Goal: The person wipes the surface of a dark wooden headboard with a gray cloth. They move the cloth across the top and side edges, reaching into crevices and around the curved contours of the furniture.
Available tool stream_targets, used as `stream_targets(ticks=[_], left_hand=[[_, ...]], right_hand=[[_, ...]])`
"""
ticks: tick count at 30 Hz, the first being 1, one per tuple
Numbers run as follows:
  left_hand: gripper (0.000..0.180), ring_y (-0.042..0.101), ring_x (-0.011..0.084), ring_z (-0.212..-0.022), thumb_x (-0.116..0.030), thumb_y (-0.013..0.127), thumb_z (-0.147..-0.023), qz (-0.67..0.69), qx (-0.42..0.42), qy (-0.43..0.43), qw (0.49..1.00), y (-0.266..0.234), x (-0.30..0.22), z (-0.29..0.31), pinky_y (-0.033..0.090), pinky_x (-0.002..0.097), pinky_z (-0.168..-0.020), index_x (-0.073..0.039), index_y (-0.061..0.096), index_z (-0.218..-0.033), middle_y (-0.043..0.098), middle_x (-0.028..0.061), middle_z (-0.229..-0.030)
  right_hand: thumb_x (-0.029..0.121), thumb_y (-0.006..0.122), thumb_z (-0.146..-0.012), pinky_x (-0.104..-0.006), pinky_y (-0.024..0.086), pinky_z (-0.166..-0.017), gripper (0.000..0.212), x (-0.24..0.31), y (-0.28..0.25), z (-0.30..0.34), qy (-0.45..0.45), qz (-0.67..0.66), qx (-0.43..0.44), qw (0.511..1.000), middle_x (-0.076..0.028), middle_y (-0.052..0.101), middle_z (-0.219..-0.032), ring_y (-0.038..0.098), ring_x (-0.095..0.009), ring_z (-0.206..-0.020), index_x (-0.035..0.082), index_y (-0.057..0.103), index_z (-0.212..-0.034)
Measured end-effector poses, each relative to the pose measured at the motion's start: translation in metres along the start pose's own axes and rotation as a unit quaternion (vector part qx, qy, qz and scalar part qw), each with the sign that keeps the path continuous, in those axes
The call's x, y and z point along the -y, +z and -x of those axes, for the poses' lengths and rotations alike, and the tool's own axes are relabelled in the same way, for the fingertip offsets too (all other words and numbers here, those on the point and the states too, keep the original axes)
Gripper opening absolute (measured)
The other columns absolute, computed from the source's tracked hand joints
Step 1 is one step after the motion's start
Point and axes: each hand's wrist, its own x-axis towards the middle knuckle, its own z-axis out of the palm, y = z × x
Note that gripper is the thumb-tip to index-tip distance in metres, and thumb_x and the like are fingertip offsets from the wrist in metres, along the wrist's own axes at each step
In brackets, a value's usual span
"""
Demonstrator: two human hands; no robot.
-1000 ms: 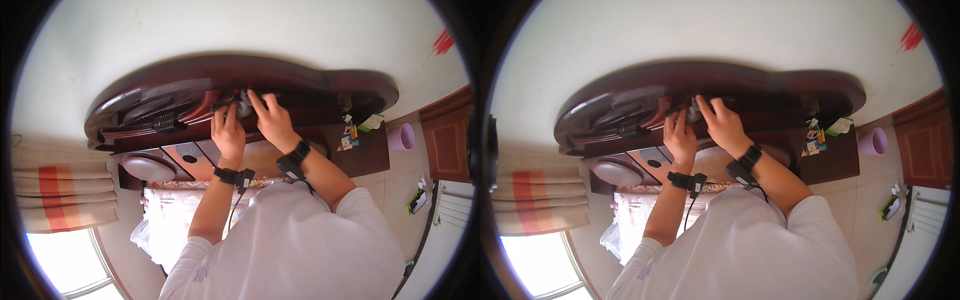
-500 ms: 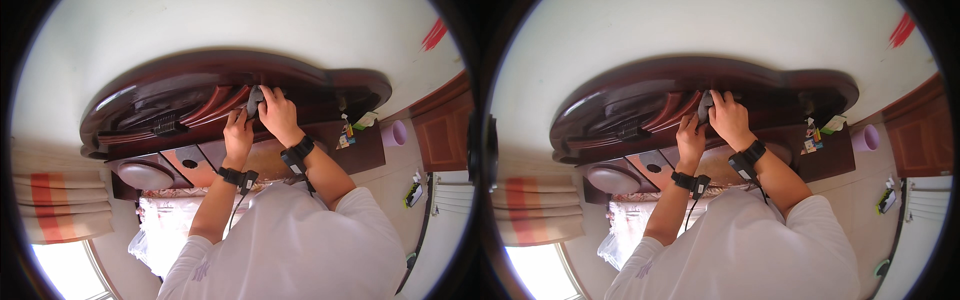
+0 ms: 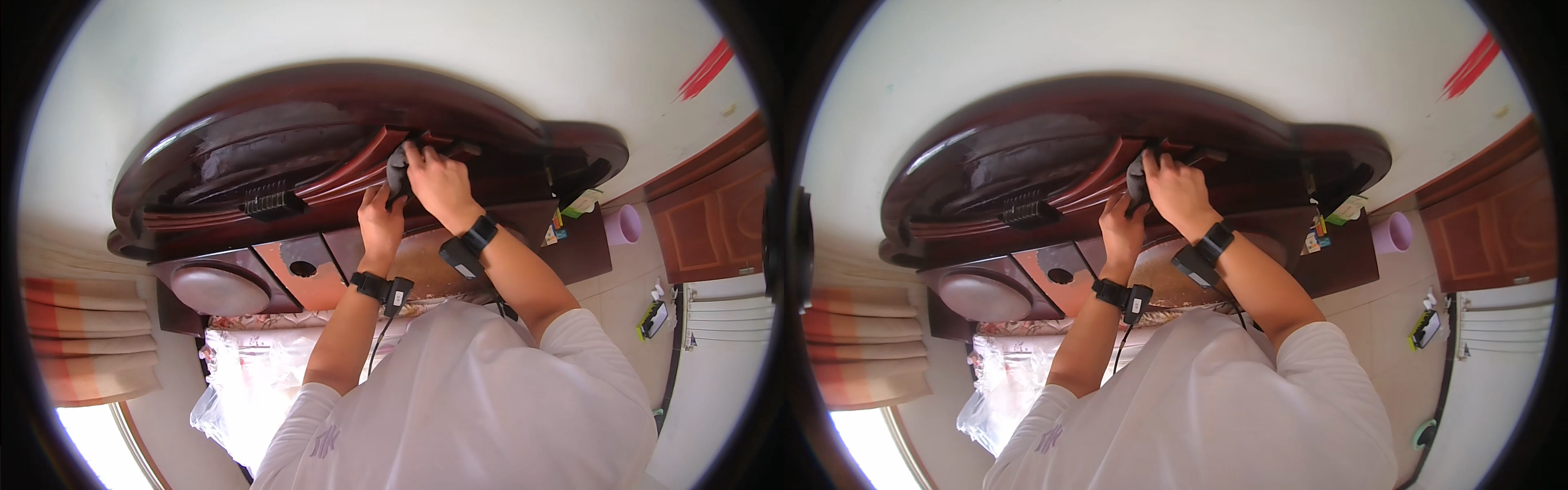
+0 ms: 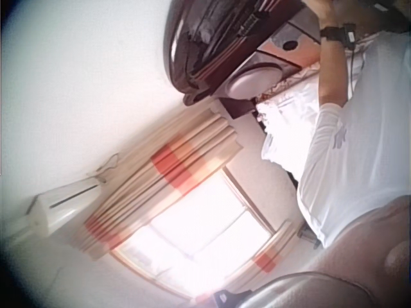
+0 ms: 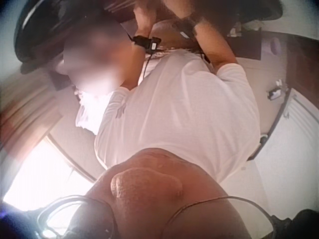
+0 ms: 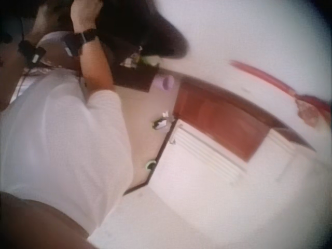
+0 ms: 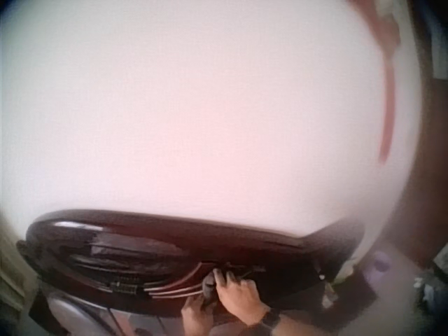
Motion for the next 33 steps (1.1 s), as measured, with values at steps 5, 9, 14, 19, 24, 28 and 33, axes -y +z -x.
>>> stream_targets(ticks=[5, 9, 14, 19, 24, 28, 33], left_hand=[[0.037, 0.072, 0.0443, -0.094, 0.000, 0.082, -0.084, 0.033, 0.035, 0.006, 0.999, 0.009, -0.019, -0.010, 0.059, 0.0470, -0.080, 0.004, 0.073, -0.119, 0.072, 0.0224, -0.107], [0.031, 0.071, 0.0421, -0.086, -0.001, 0.083, -0.079, 0.042, 0.006, 0.012, 0.999, 0.013, -0.018, -0.015, 0.057, 0.0451, -0.075, 0.005, 0.074, -0.108, 0.071, 0.0210, -0.097], [0.032, 0.072, 0.0457, -0.097, -0.002, 0.083, -0.082, 0.019, 0.034, 0.004, 0.999, 0.013, -0.002, -0.012, 0.059, 0.0480, -0.083, 0.005, 0.074, -0.112, 0.073, 0.0234, -0.109], [0.034, 0.072, 0.0458, -0.097, -0.002, 0.084, -0.082, -0.010, 0.079, -0.036, 0.996, 0.010, -0.005, -0.003, 0.060, 0.0475, -0.084, 0.005, 0.074, -0.113, 0.074, 0.0243, -0.111], [0.033, 0.071, 0.0444, -0.093, -0.002, 0.083, -0.083, 0.056, 0.031, 0.018, 0.998, 0.013, -0.023, -0.007, 0.058, 0.0466, -0.081, 0.004, 0.074, -0.114, 0.073, 0.0230, -0.107], [0.035, 0.073, 0.0453, -0.099, 0.000, 0.082, -0.082, 0.058, 0.055, 0.013, 0.997, 0.017, -0.029, -0.016, 0.059, 0.0474, -0.084, 0.004, 0.075, -0.115, 0.074, 0.0239, -0.110], [0.029, 0.072, 0.0454, -0.092, 0.001, 0.081, -0.080, 0.053, 0.045, 0.022, 0.997, 0.025, -0.011, -0.020, 0.058, 0.0470, -0.080, 0.005, 0.075, -0.108, 0.073, 0.0236, -0.102]], right_hand=[[0.014, 0.071, -0.089, -0.0364, 0.060, -0.057, 0.039, -0.010, -0.016, -0.004, 0.025, 0.030, -0.029, 0.999, -0.006, 0.068, -0.087, 0.074, -0.022, -0.068, 0.008, 0.070, -0.128], [0.013, 0.068, -0.091, -0.0362, 0.060, -0.057, 0.039, -0.003, -0.012, -0.008, 0.038, 0.052, 0.008, 0.998, -0.007, 0.068, -0.088, 0.074, -0.023, -0.066, 0.006, 0.070, -0.129], [0.011, 0.066, -0.090, -0.0358, 0.061, -0.058, 0.042, 0.000, -0.007, -0.004, 0.040, 0.036, 0.037, 0.998, -0.008, 0.070, -0.092, 0.075, -0.024, -0.068, 0.005, 0.069, -0.131], [0.014, 0.067, -0.089, -0.0351, 0.061, -0.059, 0.043, -0.003, -0.010, -0.004, -0.014, 0.014, 0.095, 0.995, -0.008, 0.073, -0.096, 0.077, -0.022, -0.070, 0.003, 0.069, -0.131], [0.013, 0.070, -0.084, -0.0321, 0.059, -0.055, 0.043, -0.015, -0.028, -0.004, 0.006, 0.064, -0.030, 0.997, -0.005, 0.067, -0.088, 0.074, -0.019, -0.067, 0.005, 0.070, -0.126], [0.012, 0.067, -0.088, -0.0359, 0.061, -0.058, 0.042, -0.015, -0.033, -0.007, 0.030, 0.053, 0.009, 0.998, -0.006, 0.066, -0.091, 0.074, -0.023, -0.070, 0.007, 0.071, -0.130], [0.011, 0.066, -0.088, -0.0359, 0.062, -0.059, 0.044, -0.006, -0.022, -0.009, 0.016, 0.055, 0.042, 0.997, -0.009, 0.068, -0.094, 0.076, -0.023, -0.073, 0.004, 0.070, -0.131]])
